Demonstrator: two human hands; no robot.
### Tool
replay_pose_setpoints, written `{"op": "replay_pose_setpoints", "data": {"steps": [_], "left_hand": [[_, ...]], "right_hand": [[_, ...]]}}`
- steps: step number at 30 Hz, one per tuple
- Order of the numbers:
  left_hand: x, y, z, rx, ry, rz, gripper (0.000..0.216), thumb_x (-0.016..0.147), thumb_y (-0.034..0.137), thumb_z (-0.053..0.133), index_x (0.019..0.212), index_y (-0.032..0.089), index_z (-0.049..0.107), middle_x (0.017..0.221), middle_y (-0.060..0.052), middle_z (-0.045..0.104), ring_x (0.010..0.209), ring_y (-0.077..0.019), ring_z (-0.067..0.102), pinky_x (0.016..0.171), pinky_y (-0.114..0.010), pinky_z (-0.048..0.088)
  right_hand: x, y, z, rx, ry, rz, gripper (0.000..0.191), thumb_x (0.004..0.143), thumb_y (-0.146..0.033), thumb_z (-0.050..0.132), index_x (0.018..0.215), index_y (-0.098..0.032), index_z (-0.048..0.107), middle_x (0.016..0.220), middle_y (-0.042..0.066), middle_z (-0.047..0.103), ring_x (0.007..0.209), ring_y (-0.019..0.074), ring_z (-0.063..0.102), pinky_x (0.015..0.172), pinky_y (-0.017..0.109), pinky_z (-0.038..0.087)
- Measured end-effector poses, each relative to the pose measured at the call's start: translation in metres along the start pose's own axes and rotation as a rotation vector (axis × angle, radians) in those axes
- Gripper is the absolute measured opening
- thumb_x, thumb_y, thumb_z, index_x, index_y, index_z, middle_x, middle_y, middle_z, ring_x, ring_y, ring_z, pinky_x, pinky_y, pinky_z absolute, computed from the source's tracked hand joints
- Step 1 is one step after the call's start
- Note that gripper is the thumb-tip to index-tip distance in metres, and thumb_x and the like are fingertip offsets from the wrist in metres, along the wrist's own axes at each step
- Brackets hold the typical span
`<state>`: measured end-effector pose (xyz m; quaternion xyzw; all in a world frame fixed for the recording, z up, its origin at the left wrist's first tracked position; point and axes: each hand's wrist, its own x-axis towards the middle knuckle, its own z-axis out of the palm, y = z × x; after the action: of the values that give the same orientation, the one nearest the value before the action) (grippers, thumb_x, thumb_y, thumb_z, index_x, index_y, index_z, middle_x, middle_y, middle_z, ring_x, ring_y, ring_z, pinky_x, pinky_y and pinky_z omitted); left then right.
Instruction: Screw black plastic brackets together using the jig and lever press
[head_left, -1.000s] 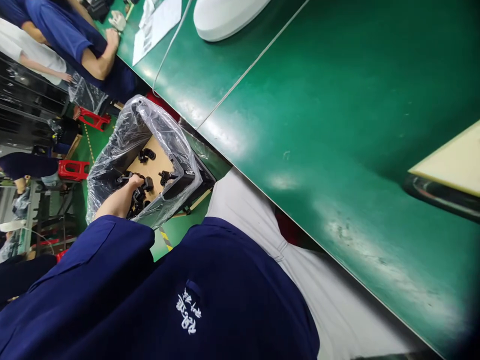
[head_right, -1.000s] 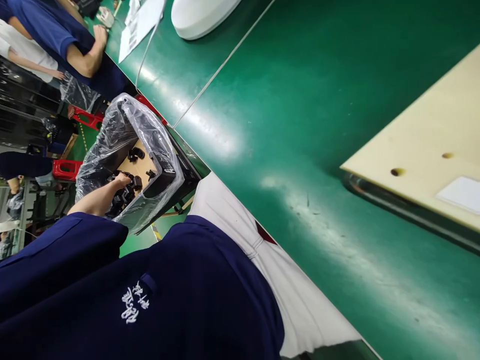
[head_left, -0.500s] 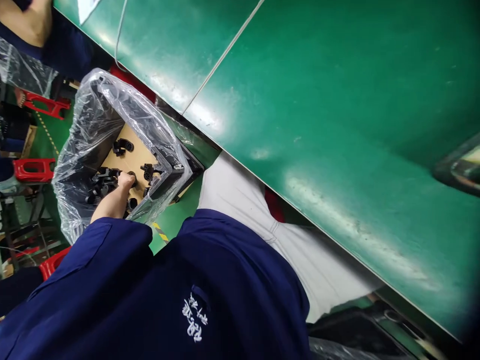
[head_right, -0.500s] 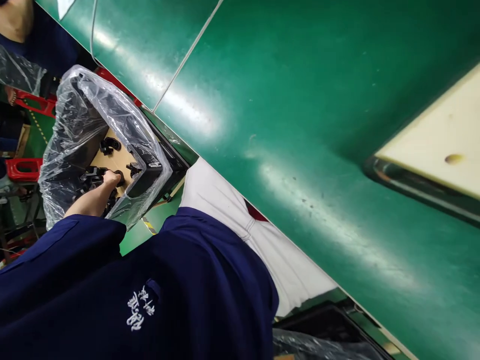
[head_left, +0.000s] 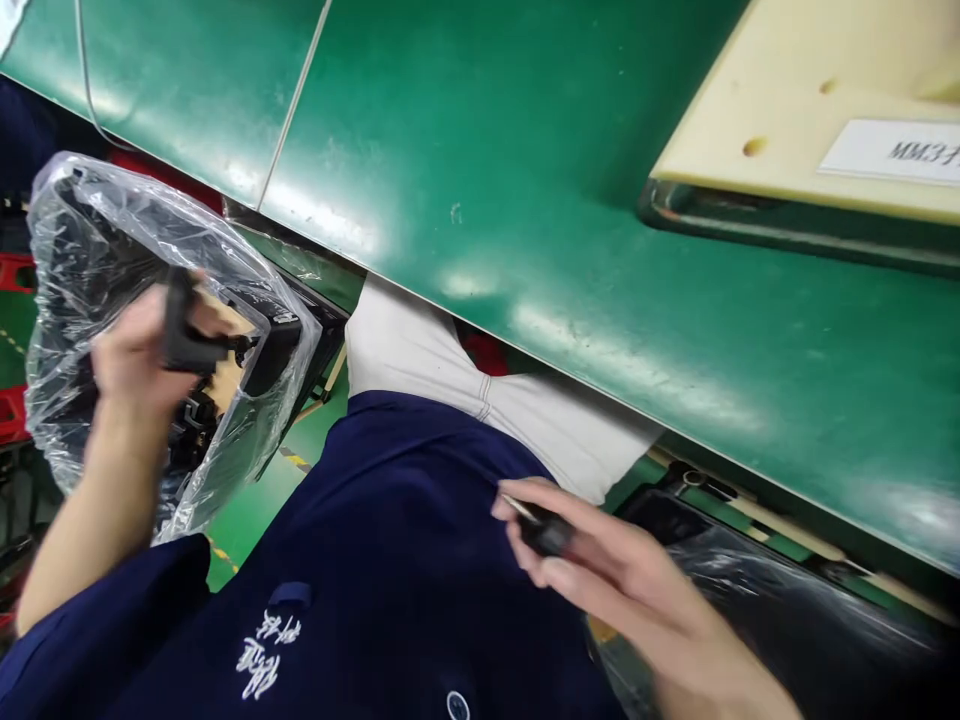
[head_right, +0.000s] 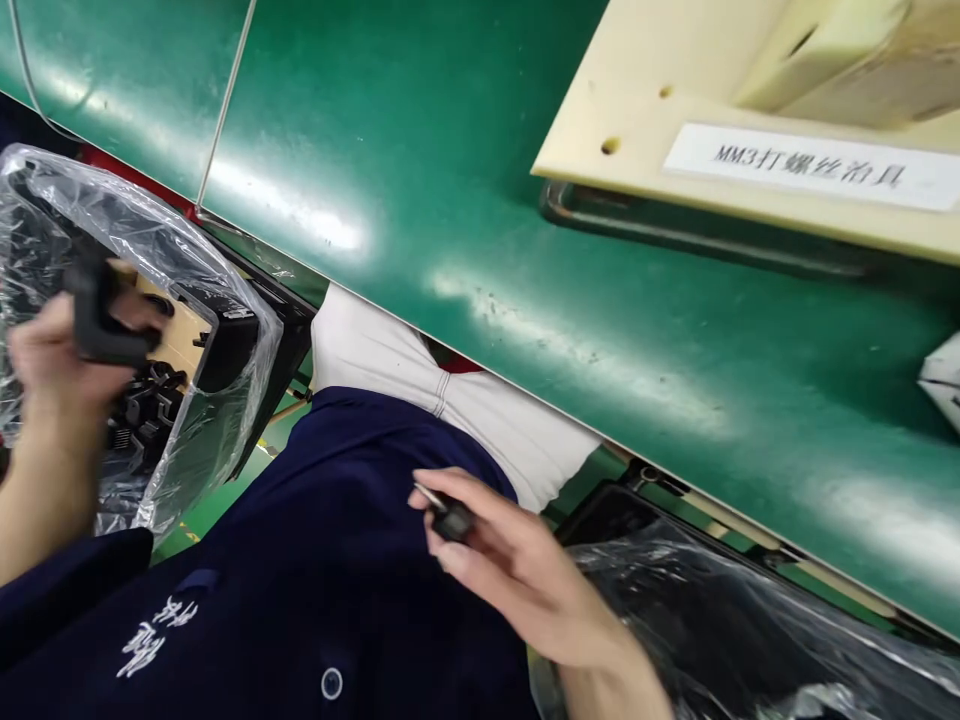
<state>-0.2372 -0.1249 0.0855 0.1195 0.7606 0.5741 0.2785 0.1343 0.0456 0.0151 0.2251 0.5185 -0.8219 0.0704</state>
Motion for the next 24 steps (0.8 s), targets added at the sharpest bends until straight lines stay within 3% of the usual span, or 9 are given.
{"op": "replay_pose_setpoints", "data": {"steps": [3,5,7,10,14,20,24], "left_hand": [[-0.045,-0.028,0.087,-0.388,-0.379,-0.691,0.031,0.067,0.024,0.060,0.094,0.010,0.065,0.054,0.003,0.037,0.047,-0.0093,0.035,0.050,-0.025,0.036],[-0.070,-0.057,0.129,-0.518,-0.413,-1.043,0.020,0.065,0.020,0.054,0.082,0.011,0.062,0.055,0.003,0.034,0.045,-0.0086,0.031,0.047,-0.023,0.031],[-0.088,-0.080,0.153,-0.512,-0.381,-1.216,0.007,0.067,0.020,0.050,0.066,0.014,0.053,0.054,0.003,0.031,0.043,-0.0083,0.029,0.045,-0.022,0.029],[-0.099,-0.093,0.168,-0.424,-0.408,-1.322,0.015,0.072,0.019,0.041,0.057,0.016,0.045,0.052,0.003,0.029,0.040,-0.0085,0.029,0.044,-0.022,0.029],[-0.098,-0.085,0.172,-0.373,-0.441,-1.400,0.018,0.072,0.015,0.035,0.058,0.015,0.047,0.050,0.001,0.033,0.038,-0.0095,0.031,0.043,-0.022,0.030],[-0.101,-0.078,0.170,-0.321,-0.445,-1.420,0.026,0.076,0.018,0.034,0.054,0.014,0.048,0.047,0.000,0.032,0.036,-0.0102,0.030,0.043,-0.024,0.030],[-0.104,-0.079,0.170,-0.328,-0.480,-1.411,0.025,0.074,0.019,0.037,0.054,0.013,0.049,0.048,-0.001,0.035,0.039,-0.0105,0.034,0.045,-0.025,0.035]], "right_hand": [[0.018,0.009,0.026,0.025,-0.015,-0.206,0.039,0.093,-0.037,0.056,0.130,-0.025,0.053,0.106,0.010,0.064,0.078,0.0149,0.065,0.066,0.025,0.056],[0.021,0.012,0.039,-0.089,0.138,-0.323,0.034,0.089,-0.033,0.063,0.122,-0.025,0.059,0.099,0.006,0.068,0.077,0.0153,0.066,0.069,0.025,0.056],[0.017,0.015,0.041,-0.167,0.259,-0.405,0.030,0.089,-0.030,0.064,0.118,-0.024,0.062,0.091,0.004,0.069,0.072,0.0145,0.065,0.068,0.024,0.055],[0.009,0.023,0.031,-0.154,0.259,-0.477,0.030,0.093,-0.022,0.055,0.122,-0.022,0.058,0.085,0.003,0.069,0.072,0.0129,0.065,0.070,0.023,0.054],[0.009,0.037,0.016,-0.059,0.166,-0.503,0.029,0.092,-0.017,0.056,0.120,-0.020,0.057,0.096,0.004,0.068,0.077,0.0116,0.065,0.070,0.022,0.053],[0.028,0.050,0.010,0.192,-0.040,-0.554,0.027,0.094,-0.024,0.056,0.120,-0.020,0.058,0.093,0.004,0.068,0.063,0.0079,0.062,0.066,0.022,0.052],[0.034,0.056,0.005,0.202,-0.091,-0.593,0.028,0.094,-0.025,0.056,0.121,-0.021,0.058,0.094,0.004,0.069,0.073,0.0108,0.065,0.072,0.024,0.052]]}}
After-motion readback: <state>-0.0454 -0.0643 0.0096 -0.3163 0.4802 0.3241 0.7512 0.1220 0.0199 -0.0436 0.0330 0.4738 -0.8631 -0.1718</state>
